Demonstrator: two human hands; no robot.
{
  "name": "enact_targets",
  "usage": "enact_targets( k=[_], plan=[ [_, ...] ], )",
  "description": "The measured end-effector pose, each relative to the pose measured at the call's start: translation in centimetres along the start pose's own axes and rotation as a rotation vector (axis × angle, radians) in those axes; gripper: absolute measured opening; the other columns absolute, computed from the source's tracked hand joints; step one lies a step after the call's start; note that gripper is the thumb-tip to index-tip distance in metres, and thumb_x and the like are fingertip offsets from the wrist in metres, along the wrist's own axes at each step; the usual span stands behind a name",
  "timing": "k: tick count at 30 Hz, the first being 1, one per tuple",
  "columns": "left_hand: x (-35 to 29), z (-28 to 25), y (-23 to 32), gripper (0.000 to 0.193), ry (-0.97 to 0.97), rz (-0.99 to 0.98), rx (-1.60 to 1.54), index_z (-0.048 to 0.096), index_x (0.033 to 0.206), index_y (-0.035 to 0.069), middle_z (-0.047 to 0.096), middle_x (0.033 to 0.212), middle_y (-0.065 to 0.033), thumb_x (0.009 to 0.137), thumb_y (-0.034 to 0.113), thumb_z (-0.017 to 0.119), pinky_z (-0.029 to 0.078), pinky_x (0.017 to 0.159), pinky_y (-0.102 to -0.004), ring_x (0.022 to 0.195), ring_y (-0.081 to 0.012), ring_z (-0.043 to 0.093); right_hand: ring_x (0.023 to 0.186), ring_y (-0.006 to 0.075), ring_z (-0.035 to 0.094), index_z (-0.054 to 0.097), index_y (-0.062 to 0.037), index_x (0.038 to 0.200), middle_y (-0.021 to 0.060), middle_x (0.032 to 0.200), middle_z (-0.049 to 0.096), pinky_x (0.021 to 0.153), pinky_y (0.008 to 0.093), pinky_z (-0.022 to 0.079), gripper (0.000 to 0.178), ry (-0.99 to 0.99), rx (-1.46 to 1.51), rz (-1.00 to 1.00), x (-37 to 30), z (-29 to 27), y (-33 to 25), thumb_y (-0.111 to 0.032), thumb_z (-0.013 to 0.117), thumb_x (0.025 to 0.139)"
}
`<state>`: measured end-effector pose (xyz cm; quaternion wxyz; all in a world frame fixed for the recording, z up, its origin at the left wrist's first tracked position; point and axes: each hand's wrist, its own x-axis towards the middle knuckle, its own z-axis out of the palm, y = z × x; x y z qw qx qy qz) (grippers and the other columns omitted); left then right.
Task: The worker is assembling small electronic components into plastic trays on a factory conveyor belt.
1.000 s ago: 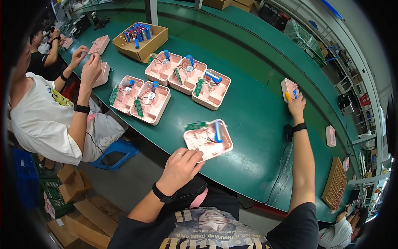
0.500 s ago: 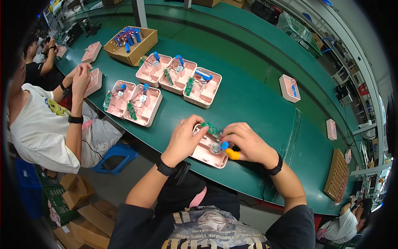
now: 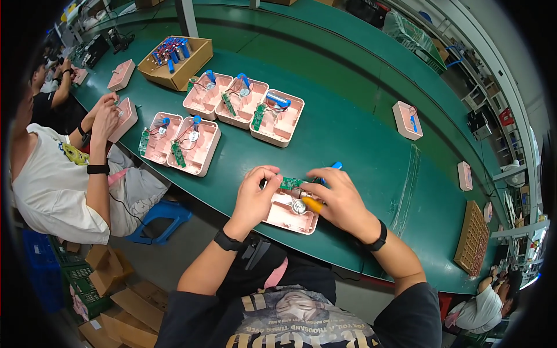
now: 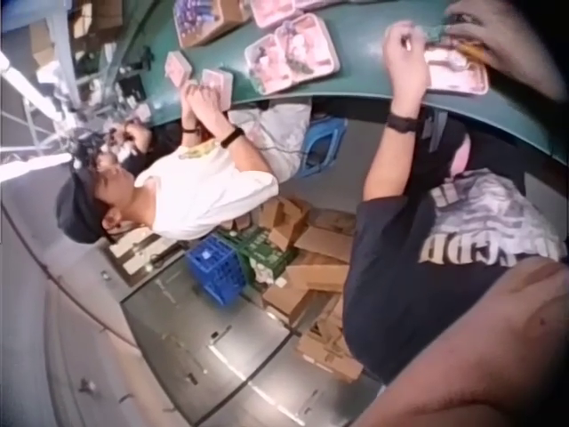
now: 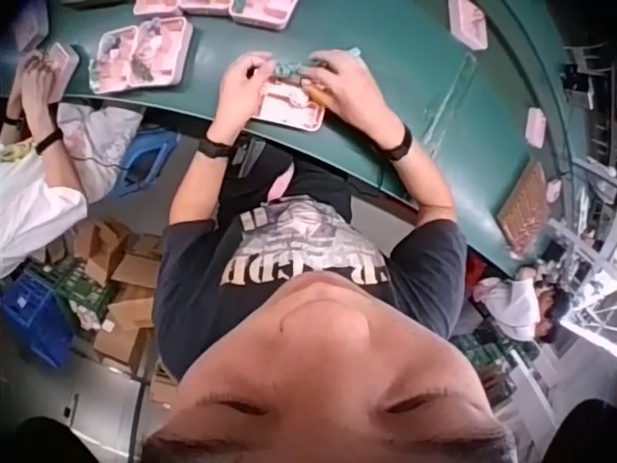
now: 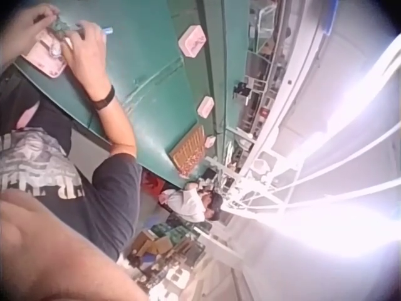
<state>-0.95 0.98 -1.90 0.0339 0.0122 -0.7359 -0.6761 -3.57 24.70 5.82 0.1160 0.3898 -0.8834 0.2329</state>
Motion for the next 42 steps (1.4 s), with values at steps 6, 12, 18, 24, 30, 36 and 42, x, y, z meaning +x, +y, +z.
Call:
enact_targets(
  k=[6, 12, 18, 24, 30, 36, 42],
  plan=[
    [-3.1, 0.1, 1.0, 0.018, 0.079, 0.063, 0.135, 0.071, 0.110, -0.001, 0.066, 0.132, -0.0151, 0.099, 0.013, 0.074, 0.049, 0.102, -0.0364, 0.114, -0.0230, 0.062, 0.113, 0.0305, 0.070, 0.076, -0.0075, 0.106, 0.0099, 0.124, 0.073, 0.096, 0.0438, 0.056, 0.028, -0.008, 0.027, -0.087, 0.0, 1.3, 0.8, -0.007, 0.087, 0.081],
    [-6.1, -0.7, 2.5, 0.044, 0.135, 0.158, 0.476, 0.071, 0.125, 0.000, 0.065, 0.131, -0.0189, 0.083, 0.013, 0.079, 0.046, 0.109, -0.0459, 0.126, -0.0394, 0.056, 0.107, 0.0318, 0.072, 0.073, -0.0055, 0.105, 0.0109, 0.122, 0.075, 0.092, 0.0421, 0.058, 0.025, 0.050, 0.071, 0.000, 0.1, 0.7, 1.1, -0.003, 0.084, 0.083],
    [-4.0, -1.7, 2.5, 0.049, -0.105, 0.187, 0.418, 0.071, 0.129, 0.003, 0.067, 0.127, -0.0155, 0.081, 0.012, 0.076, 0.044, 0.109, -0.0483, 0.121, -0.0394, 0.059, 0.115, 0.0345, 0.069, 0.071, -0.0043, 0.106, 0.0126, 0.126, 0.072, 0.098, 0.0434, 0.056, 0.023, -0.100, 0.278, 0.090, 0.6, -1.1, 1.1, 0.001, 0.079, 0.085],
    [-2.3, -1.4, 1.9, 0.049, -0.230, 0.229, 0.343, 0.073, 0.127, 0.002, 0.072, 0.119, -0.0157, 0.079, 0.009, 0.078, 0.047, 0.108, -0.0467, 0.116, -0.0361, 0.065, 0.128, 0.0358, 0.061, 0.072, -0.0033, 0.105, 0.0139, 0.131, 0.066, 0.108, 0.0453, 0.050, 0.019, -0.334, 0.156, -0.012, 2.3, -2.1, -0.5, -0.002, 0.077, 0.087],
    [-2.2, -0.9, 2.3, 0.044, -0.193, 0.270, 0.346, 0.074, 0.123, 0.004, 0.076, 0.112, -0.0142, 0.081, 0.010, 0.081, 0.050, 0.108, -0.0481, 0.108, -0.0358, 0.070, 0.127, 0.0352, 0.060, 0.074, -0.0011, 0.103, 0.0147, 0.129, 0.065, 0.108, 0.0461, 0.047, 0.018, -0.322, 0.042, 0.047, 1.5, -1.5, -1.6, -0.004, 0.077, 0.087],
    [-2.4, -1.1, 2.3, 0.035, -0.181, 0.426, 0.445, 0.076, 0.118, 0.006, 0.078, 0.113, -0.0113, 0.084, 0.010, 0.084, 0.057, 0.106, -0.0499, 0.101, -0.0339, 0.076, 0.124, 0.0343, 0.061, 0.074, 0.0003, 0.103, 0.0148, 0.126, 0.066, 0.105, 0.0455, 0.047, 0.020, -0.322, -0.001, 0.048, 1.1, -0.6, -1.9, -0.004, 0.077, 0.084],
    [-2.5, -1.0, 2.6, 0.024, -0.174, 0.458, 0.504, 0.080, 0.108, 0.006, 0.078, 0.114, -0.0100, 0.084, 0.008, 0.083, 0.061, 0.098, -0.0461, 0.100, -0.0311, 0.076, 0.122, 0.0333, 0.063, 0.073, 0.0019, 0.102, 0.0152, 0.124, 0.067, 0.105, 0.0442, 0.048, 0.021, -0.369, -0.097, 0.011, 1.3, -0.9, -2.2, -0.004, 0.076, 0.082]
  ],
)
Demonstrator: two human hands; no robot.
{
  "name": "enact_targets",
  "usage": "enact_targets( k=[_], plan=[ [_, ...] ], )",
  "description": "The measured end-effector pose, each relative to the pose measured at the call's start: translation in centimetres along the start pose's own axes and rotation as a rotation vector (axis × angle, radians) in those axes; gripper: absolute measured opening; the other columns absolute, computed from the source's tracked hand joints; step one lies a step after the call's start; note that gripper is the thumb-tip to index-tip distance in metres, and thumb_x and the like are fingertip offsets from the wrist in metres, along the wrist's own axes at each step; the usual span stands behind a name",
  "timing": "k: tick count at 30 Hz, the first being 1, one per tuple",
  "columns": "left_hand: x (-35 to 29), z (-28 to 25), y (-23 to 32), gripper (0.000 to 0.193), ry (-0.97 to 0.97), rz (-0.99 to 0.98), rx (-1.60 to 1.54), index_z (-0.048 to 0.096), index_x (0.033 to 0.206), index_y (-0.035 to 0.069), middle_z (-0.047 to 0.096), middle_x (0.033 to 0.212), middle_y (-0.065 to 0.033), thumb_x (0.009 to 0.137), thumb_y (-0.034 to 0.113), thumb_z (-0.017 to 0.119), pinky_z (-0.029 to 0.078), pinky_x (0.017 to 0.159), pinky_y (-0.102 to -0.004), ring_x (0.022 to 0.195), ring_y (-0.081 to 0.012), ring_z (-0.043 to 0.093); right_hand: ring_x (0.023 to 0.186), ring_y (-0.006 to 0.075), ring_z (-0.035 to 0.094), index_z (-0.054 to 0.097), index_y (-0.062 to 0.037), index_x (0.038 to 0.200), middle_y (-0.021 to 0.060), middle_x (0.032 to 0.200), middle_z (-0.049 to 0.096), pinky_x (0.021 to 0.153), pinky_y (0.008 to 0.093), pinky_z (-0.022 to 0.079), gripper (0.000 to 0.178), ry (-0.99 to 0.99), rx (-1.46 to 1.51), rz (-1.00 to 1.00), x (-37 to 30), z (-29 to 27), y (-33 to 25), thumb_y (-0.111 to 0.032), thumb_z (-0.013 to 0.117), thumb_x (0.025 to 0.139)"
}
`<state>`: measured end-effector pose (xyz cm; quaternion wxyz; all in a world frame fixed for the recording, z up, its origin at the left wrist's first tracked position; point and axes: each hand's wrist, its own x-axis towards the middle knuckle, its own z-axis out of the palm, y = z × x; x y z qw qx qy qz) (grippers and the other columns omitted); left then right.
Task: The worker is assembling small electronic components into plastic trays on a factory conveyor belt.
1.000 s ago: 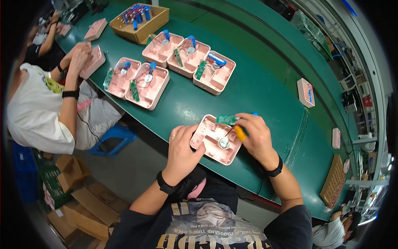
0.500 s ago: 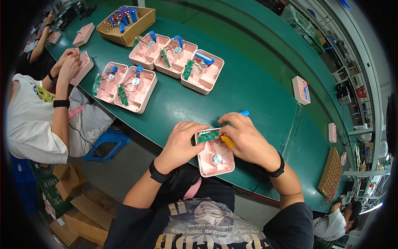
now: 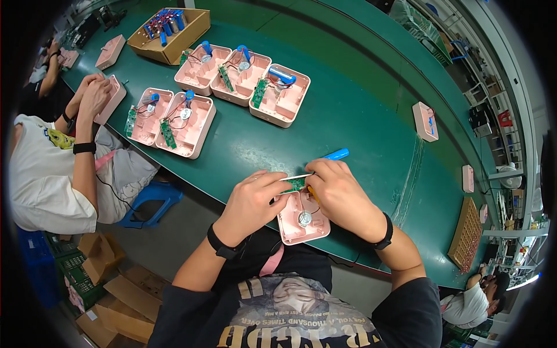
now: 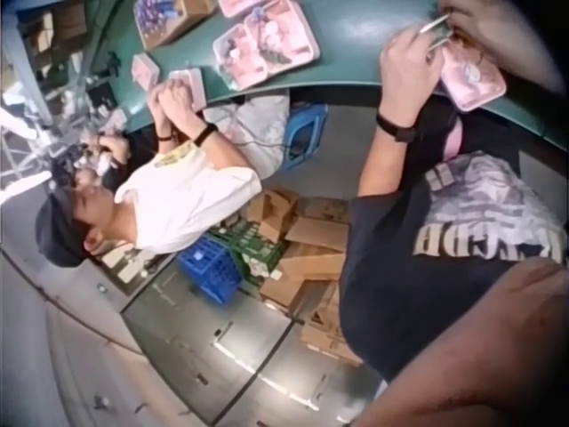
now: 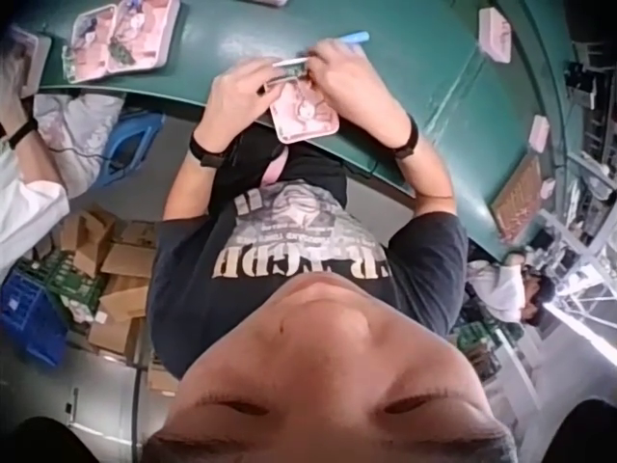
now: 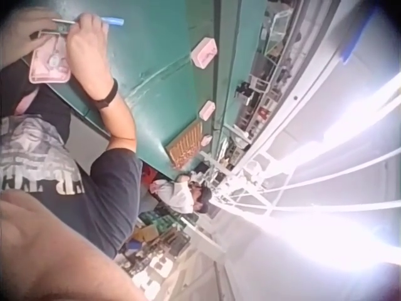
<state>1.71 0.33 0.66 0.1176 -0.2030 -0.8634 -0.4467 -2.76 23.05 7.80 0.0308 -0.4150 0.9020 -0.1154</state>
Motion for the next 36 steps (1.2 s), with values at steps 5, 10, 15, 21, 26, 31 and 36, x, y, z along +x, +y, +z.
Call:
enact_targets(
  k=[5, 10, 15, 21, 26, 31, 36],
  plan=[
    [0.0, 0.2, 0.0, 0.018, 0.003, -0.001, 0.000, 0.081, 0.102, 0.006, 0.078, 0.113, -0.0097, 0.084, 0.008, 0.082, 0.063, 0.092, -0.0416, 0.099, -0.0303, 0.077, 0.120, 0.0330, 0.063, 0.073, 0.0019, 0.102, 0.0152, 0.121, 0.067, 0.104, 0.0436, 0.048, 0.020, -0.023, -0.033, -0.014, 0.0, -0.3, 0.0, -0.005, 0.075, 0.083],
    [0.0, 0.2, 0.1, 0.017, -0.006, 0.044, 0.065, 0.081, 0.102, 0.005, 0.077, 0.113, -0.0106, 0.086, 0.008, 0.082, 0.062, 0.084, -0.0404, 0.095, -0.0307, 0.075, 0.112, 0.0311, 0.064, 0.074, 0.0007, 0.101, 0.0131, 0.118, 0.068, 0.102, 0.0424, 0.049, 0.019, -0.005, -0.021, -0.015, 0.1, 0.5, 0.4, -0.006, 0.075, 0.083],
    [0.0, 0.2, 0.3, 0.015, -0.022, 0.023, 0.073, 0.081, 0.102, 0.005, 0.075, 0.111, -0.0111, 0.087, 0.009, 0.081, 0.061, 0.081, -0.0408, 0.093, -0.0313, 0.073, 0.104, 0.0295, 0.065, 0.076, -0.0023, 0.098, 0.0109, 0.113, 0.069, 0.096, 0.0408, 0.052, 0.017, -0.014, 0.074, 0.000, 0.6, 0.5, 1.2, -0.006, 0.076, 0.082],
    [0.2, 0.2, 0.3, 0.013, -0.028, 0.040, 0.075, 0.080, 0.101, 0.004, 0.073, 0.109, -0.0116, 0.088, 0.008, 0.080, 0.060, 0.081, -0.0416, 0.093, -0.0318, 0.070, 0.100, 0.0296, 0.066, 0.077, -0.0034, 0.096, 0.0103, 0.109, 0.069, 0.091, 0.0417, 0.055, 0.016, -0.089, 0.101, -0.006, 1.1, 0.0, 2.1, -0.005, 0.077, 0.081],
    [0.2, 0.0, 0.4, 0.011, -0.039, 0.024, 0.068, 0.079, 0.099, 0.003, 0.073, 0.109, -0.0122, 0.089, 0.007, 0.078, 0.059, 0.080, -0.0419, 0.091, -0.0320, 0.070, 0.112, 0.0322, 0.067, 0.078, -0.0037, 0.105, 0.0118, 0.118, 0.071, 0.096, 0.0420, 0.056, 0.019, -0.044, 0.222, -0.003, 1.3, -0.8, 3.7, -0.007, 0.079, 0.086],
    [-0.4, 0.4, 0.8, 0.010, 0.017, 0.005, 0.081, 0.079, 0.096, 0.004, 0.071, 0.105, -0.0124, 0.089, 0.010, 0.078, 0.059, 0.080, -0.0430, 0.089, -0.0327, 0.069, 0.124, 0.0359, 0.064, 0.077, -0.0053, 0.114, 0.0137, 0.131, 0.069, 0.102, 0.0435, 0.054, 0.025, 0.134, 0.089, 0.014, -0.6, -1.7, 7.4, -0.012, 0.081, 0.090],
    [-1.2, 0.8, 1.4, 0.009, 0.122, -0.125, 0.215, 0.076, 0.093, 0.004, 0.064, 0.095, -0.0106, 0.088, 0.012, 0.078, 0.054, 0.076, -0.0436, 0.085, -0.0311, 0.065, 0.130, 0.0387, 0.060, 0.075, -0.0060, 0.120, 0.0162, 0.139, 0.064, 0.106, 0.0460, 0.052, 0.033, 0.158, 0.346, 0.136, -2.7, 0.2, 3.1, -0.015, 0.083, 0.090]
  ],
)
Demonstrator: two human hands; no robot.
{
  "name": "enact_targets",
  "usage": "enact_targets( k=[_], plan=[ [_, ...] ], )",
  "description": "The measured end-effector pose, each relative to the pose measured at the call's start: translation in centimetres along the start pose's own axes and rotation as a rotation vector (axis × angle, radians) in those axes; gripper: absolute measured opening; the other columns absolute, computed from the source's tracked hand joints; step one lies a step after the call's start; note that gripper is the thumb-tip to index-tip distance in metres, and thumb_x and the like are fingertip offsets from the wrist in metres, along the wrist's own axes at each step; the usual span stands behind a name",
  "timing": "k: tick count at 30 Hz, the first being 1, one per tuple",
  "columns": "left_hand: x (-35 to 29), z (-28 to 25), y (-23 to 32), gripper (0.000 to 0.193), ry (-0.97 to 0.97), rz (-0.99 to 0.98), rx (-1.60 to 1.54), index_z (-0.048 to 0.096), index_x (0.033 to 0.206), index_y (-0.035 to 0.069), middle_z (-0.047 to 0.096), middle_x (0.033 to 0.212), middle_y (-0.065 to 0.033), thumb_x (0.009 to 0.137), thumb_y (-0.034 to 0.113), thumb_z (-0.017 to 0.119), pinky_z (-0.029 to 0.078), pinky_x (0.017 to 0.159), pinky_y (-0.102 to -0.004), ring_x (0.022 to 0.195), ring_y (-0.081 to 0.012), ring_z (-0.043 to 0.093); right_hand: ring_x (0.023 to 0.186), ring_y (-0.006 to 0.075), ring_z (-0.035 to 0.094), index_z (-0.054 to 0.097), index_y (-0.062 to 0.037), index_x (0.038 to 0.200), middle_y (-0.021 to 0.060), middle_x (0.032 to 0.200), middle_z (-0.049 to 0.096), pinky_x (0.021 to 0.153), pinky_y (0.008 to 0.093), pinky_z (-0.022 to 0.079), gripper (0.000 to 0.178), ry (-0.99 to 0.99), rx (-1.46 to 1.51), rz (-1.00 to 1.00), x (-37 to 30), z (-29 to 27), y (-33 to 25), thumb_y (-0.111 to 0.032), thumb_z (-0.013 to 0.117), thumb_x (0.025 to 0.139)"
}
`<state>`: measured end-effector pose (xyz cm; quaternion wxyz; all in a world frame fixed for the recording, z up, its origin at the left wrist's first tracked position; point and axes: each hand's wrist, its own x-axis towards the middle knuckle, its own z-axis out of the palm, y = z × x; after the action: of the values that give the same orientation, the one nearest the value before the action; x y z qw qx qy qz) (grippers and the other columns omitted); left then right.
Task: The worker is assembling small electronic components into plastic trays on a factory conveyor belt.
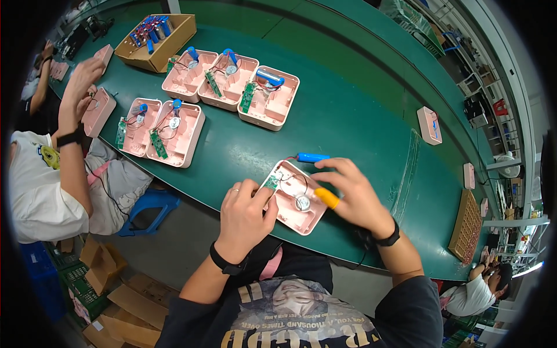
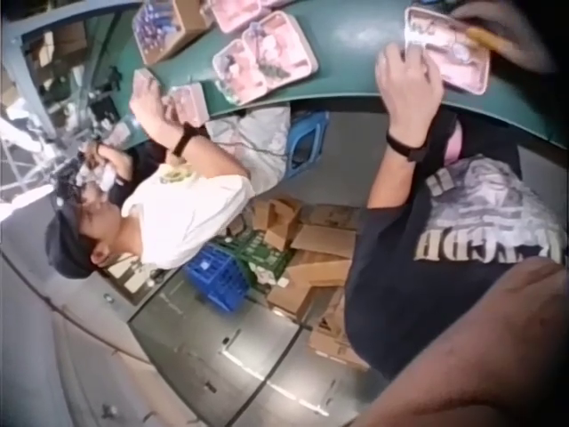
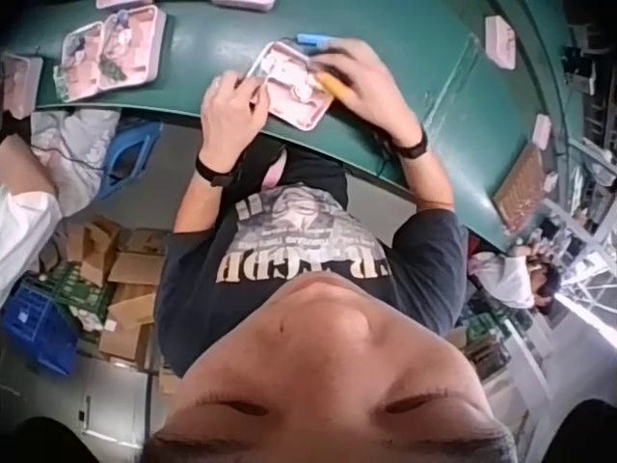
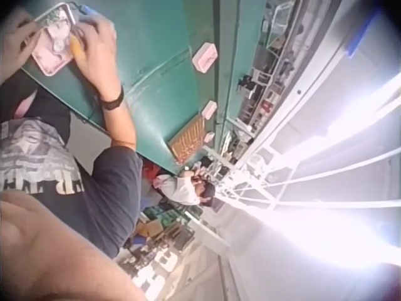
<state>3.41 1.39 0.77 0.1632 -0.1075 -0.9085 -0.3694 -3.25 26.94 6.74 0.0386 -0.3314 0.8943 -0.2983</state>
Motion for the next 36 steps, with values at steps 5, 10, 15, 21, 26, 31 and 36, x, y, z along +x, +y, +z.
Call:
enact_targets(
  k=[5, 10, 15, 21, 26, 31, 36],
  plan=[
    [-0.1, 0.7, 0.5, 0.009, 0.042, -0.018, 0.058, 0.074, 0.092, 0.004, 0.059, 0.092, -0.0101, 0.088, 0.011, 0.077, 0.051, 0.079, -0.0448, 0.087, -0.0312, 0.063, 0.132, 0.0392, 0.058, 0.075, -0.0070, 0.124, 0.0180, 0.142, 0.061, 0.108, 0.0471, 0.051, 0.036, 0.043, -0.120, 0.069, -1.0, 2.7, -1.9, -0.017, 0.083, 0.090],
    [-0.4, 1.0, 0.4, 0.009, 0.053, -0.032, 0.069, 0.073, 0.092, 0.005, 0.059, 0.092, -0.0102, 0.087, 0.011, 0.078, 0.050, 0.081, -0.0449, 0.088, -0.0315, 0.064, 0.133, 0.0402, 0.058, 0.075, -0.0043, 0.125, 0.0187, 0.143, 0.061, 0.108, 0.0477, 0.051, 0.036, 0.127, -0.098, 0.173, -1.4, 3.8, -2.3, -0.016, 0.081, 0.091],
    [-0.5, 0.9, 0.3, 0.009, 0.085, -0.002, 0.072, 0.072, 0.092, 0.004, 0.058, 0.091, -0.0103, 0.089, 0.010, 0.077, 0.050, 0.078, -0.0440, 0.085, -0.0310, 0.063, 0.134, 0.0402, 0.058, 0.073, 0.0000, 0.126, 0.0182, 0.144, 0.061, 0.110, 0.0480, 0.050, 0.034, 0.130, -0.063, 0.123, -1.4, 3.8, -1.8, -0.014, 0.077, 0.096],
    [-1.3, 0.7, -0.3, 0.007, 0.126, -0.175, -0.179, 0.071, 0.096, 0.001, 0.062, 0.097, -0.0130, 0.094, 0.007, 0.074, 0.053, 0.077, -0.0434, 0.087, -0.0329, 0.066, 0.136, 0.0332, 0.059, 0.071, 0.0008, 0.132, 0.0177, 0.150, 0.059, 0.113, 0.0444, 0.049, 0.030, 0.301, 0.789, 0.225, -4.7, 3.4, 0.0, -0.012, 0.070, 0.104],
    [-1.8, 0.4, -0.6, 0.008, 0.144, -0.230, -0.298, 0.071, 0.098, -0.001, 0.065, 0.102, -0.0146, 0.096, 0.006, 0.073, 0.054, 0.075, -0.0423, 0.086, -0.0337, 0.068, 0.128, 0.0210, 0.063, 0.071, 0.0009, 0.134, 0.0130, 0.144, 0.066, 0.110, 0.0371, 0.051, 0.029, 0.159, 1.189, 0.408, -4.8, 5.0, 0.8, -0.007, 0.067, 0.107],
    [-1.8, 0.9, -0.7, 0.008, 0.154, -0.185, -0.279, 0.071, 0.098, -0.001, 0.065, 0.103, -0.0149, 0.096, 0.006, 0.073, 0.054, 0.073, -0.0407, 0.081, -0.0313, 0.069, 0.115, 0.0129, 0.068, 0.072, 0.0016, 0.133, 0.0060, 0.127, 0.074, 0.102, 0.0314, 0.055, 0.028, -0.079, 1.226, 0.511, -4.2, 6.8, 2.5, 0.000, 0.066, 0.105],
    [-1.7, 0.7, -0.1, 0.006, 0.161, -0.250, -0.350, 0.070, 0.099, -0.003, 0.066, 0.104, -0.0170, 0.096, 0.002, 0.070, 0.054, 0.075, -0.0379, 0.082, -0.0306, 0.069, 0.107, 0.0137, 0.070, 0.075, 0.0007, 0.124, 0.0046, 0.117, 0.077, 0.098, 0.0310, 0.056, 0.020, -0.026, 1.074, 0.535, -3.5, 6.6, 2.4, -0.003, 0.070, 0.104]
  ],
)
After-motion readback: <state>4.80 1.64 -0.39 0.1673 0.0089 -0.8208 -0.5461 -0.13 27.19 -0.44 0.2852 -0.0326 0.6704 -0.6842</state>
